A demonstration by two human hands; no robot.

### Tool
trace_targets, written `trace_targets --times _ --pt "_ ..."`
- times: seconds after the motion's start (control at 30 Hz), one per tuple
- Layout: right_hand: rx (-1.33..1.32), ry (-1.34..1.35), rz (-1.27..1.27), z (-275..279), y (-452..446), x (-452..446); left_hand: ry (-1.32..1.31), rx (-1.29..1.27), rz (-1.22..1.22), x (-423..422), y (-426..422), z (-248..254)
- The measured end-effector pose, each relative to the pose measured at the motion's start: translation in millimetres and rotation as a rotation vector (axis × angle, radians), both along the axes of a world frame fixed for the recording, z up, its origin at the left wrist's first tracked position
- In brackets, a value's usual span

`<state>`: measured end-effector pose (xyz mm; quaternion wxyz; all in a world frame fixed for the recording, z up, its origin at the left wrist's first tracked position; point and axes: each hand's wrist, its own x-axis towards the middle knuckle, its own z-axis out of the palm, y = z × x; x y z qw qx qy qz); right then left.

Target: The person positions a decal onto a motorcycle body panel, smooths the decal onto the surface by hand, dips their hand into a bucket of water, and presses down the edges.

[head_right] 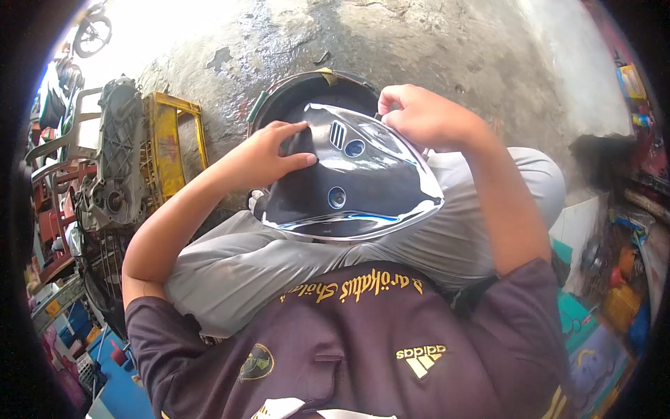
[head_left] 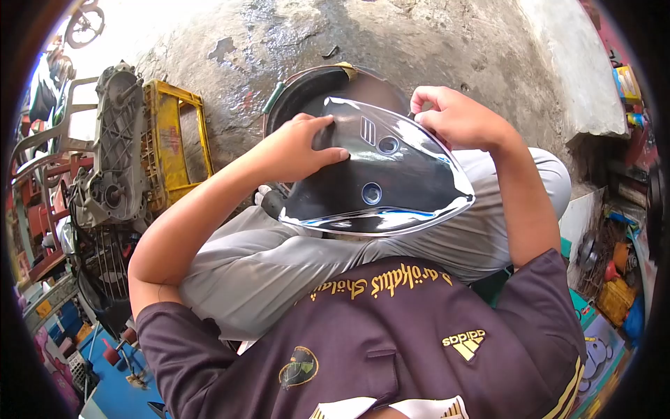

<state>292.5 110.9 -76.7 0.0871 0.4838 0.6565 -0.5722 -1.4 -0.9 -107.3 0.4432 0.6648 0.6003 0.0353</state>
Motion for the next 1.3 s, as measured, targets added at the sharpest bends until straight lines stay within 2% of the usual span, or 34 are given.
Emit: trace_targets --times 0.03,0.17,0.3,0.33,0.47,0.53,0.67,0.83,0.93,1.0,1.03,1.07,1.13,1.2,1.23,1.3 --pt "-0.068 0.056 -0.061 -1 0 1 0.001 0.003 0.001 1 -1 -7" --pt "-0.113 0.001 -0.108 -26 3 -1 -0.044 -0.145 0.013 2 2 -39" --pt "-0.145 -0.046 -0.177 -50 3 -7 0.076 -0.160 0.022 1 7 -63" --pt "-0.119 -0.065 -0.166 -56 4 -9 0.156 -0.153 0.012 0 10 -68" --pt "-0.068 -0.091 -0.165 -73 4 -17 0.159 -0.222 -0.004 -6 14 -86" --pt "0.165 -0.152 0.008 -85 6 -23 0.207 -0.280 -0.027 -9 12 -95" --pt "0.254 -0.181 0.112 -88 9 -43 0.251 -0.203 -0.106 -15 6 -111" --pt "0.299 -0.186 0.173 -140 17 -77 0.191 -0.331 -0.134 -15 11 -97" --pt "0.285 -0.167 0.150 -180 21 -93 0.135 -0.268 -0.190 -21 7 -104" --pt "0.296 -0.341 0.123 -208 29 -105 0.127 -0.252 -0.211 -22 3 -104" --pt "0.296 -0.335 0.124 -236 37 -108 0.122 -0.232 -0.232 -24 2 -103" --pt "0.377 -0.358 0.374 -271 46 -108 0.126 -0.234 -0.234 -25 1 -98" --pt "0.448 -0.382 0.624 -272 40 -105 0.155 -0.259 -0.321 -24 -2 -86" --pt "-0.379 0.002 -0.464 -214 20 -105 0.115 -0.257 -0.308 -26 -3 -91" --pt "-0.617 0.113 -0.550 -227 27 -99 0.078 -0.257 -0.289 -27 -6 -92" --pt "-0.825 0.194 -0.431 -227 41 -73 0.060 -0.270 -0.282 -27 -8 -94"
